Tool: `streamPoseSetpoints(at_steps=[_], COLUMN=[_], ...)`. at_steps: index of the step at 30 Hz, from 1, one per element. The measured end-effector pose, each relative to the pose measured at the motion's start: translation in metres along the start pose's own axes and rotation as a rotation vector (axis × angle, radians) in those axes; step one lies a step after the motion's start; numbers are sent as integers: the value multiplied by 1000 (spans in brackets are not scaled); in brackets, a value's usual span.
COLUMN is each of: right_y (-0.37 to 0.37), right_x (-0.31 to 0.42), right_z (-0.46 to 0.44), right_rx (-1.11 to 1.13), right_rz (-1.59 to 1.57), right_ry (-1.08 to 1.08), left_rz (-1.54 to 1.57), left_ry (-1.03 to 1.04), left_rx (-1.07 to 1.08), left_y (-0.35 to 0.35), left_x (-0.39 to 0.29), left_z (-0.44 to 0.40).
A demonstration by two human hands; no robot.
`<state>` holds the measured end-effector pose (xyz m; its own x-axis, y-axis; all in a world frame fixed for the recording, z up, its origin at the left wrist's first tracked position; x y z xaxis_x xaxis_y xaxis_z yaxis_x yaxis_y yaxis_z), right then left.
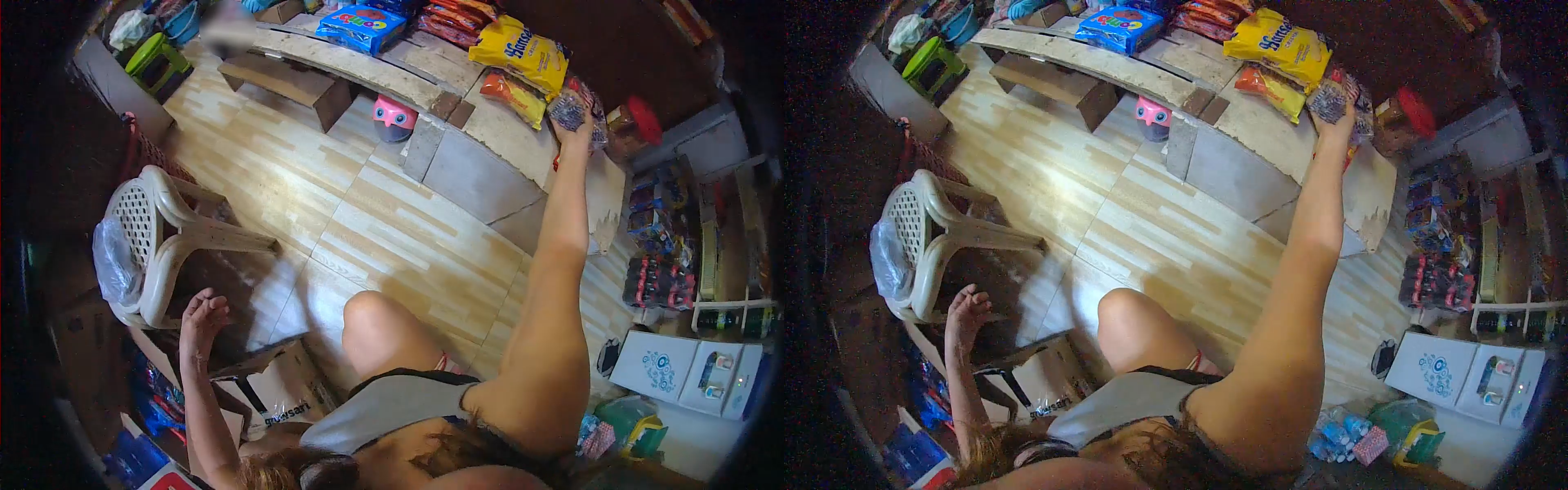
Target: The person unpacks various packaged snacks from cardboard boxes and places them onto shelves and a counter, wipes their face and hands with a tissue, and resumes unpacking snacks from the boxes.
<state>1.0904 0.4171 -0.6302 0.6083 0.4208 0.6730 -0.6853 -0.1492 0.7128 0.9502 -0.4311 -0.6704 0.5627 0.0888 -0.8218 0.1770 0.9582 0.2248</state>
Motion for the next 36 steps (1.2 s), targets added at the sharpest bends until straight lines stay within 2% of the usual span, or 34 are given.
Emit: streamPoseSetpoints(at_steps=[2, 3, 6, 8, 10, 12, 14, 15, 16, 17, 18, 19, 21, 23, 24, 26, 27, 30, 31, 34, 36], right_y=[-4, 0, -48, -72, -42, 16, -33, -38, -40, -56, -72, -42, -46, -50, -51, -41, -36, -21, -14, 8, 32], right_x=[-10, -6, -25, 3, 45, 47, 40, 37, 36, 34, 44, 44, 51, 41, 34, 12, -1, -41, -56, -110, -143], right_z=[-3, 19, -41, 27, 77, 155, 81, 91, 98, 81, 75, 117, 110, 103, 99, 102, 105, 106, 109, 124, 165], right_rx=[-16, -109, 251, -156, -312, -617, -125, -71, 31, 158, 206, 294, 303, 269, 247, 239, 245, 369, 424, 667, 824], right_rz=[60, 59, 78, 902, 1710, 2152, 2039, 1917, 1661, 1696, 1626, 1729, 1991, 2073, 2106, 2152, 2171, 2202, 2196, 2108, 2043], right_ry=[24, -22, 138, -11, -579, -1185, -980, -1114, -931, -833, -988, -1061, -1029, -997, -980, -936, -910, -800, -766, -619, -571], left_rz=[-19, -31, -58, -27, -5, 1, -31, -22, -4, -22, -78, -83, -262, -452, -577, -773, -782, -802, -869, -1085, -1121], left_ry=[11, 15, 2, -16, -27, -39, -68, -84, -99, -106, -99, -81, -24, 152, 139, 453, 511, 559, 499, 706, 650], left_rx=[24, 35, -1, 14, 13, -18, -90, -71, -75, -86, -79, -92, -38, -90, -181, -342, -398, -595, -674, -865, -1035], left_y=[8, 11, 11, 8, 4, 1, -6, -3, -1, 2, -3, -12, -34, -47, -57, -82, -89, -128, -143, -205, -261], left_x=[-3, -4, 3, 12, 21, 26, 34, 36, 38, 37, 39, 44, 45, 22, 7, -13, -23, -36, -36, -23, -7], left_z=[-2, -3, -6, -8, -8, -5, -5, -6, -2, 6, 12, 18, 30, 55, 76, 101, 119, 165, 178, 208, 223])
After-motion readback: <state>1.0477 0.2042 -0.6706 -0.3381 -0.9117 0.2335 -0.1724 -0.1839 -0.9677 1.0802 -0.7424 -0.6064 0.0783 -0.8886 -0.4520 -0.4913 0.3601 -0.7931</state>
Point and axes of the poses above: each hand's wrist, its own z-axis away from the middle knuckle, its own y-axis out of the palm, x = y × z, the point moved 9 cm from there along -z, towards the middle knuckle, and after that the axes turned 5 degrees about z, right-handed, at the moved point
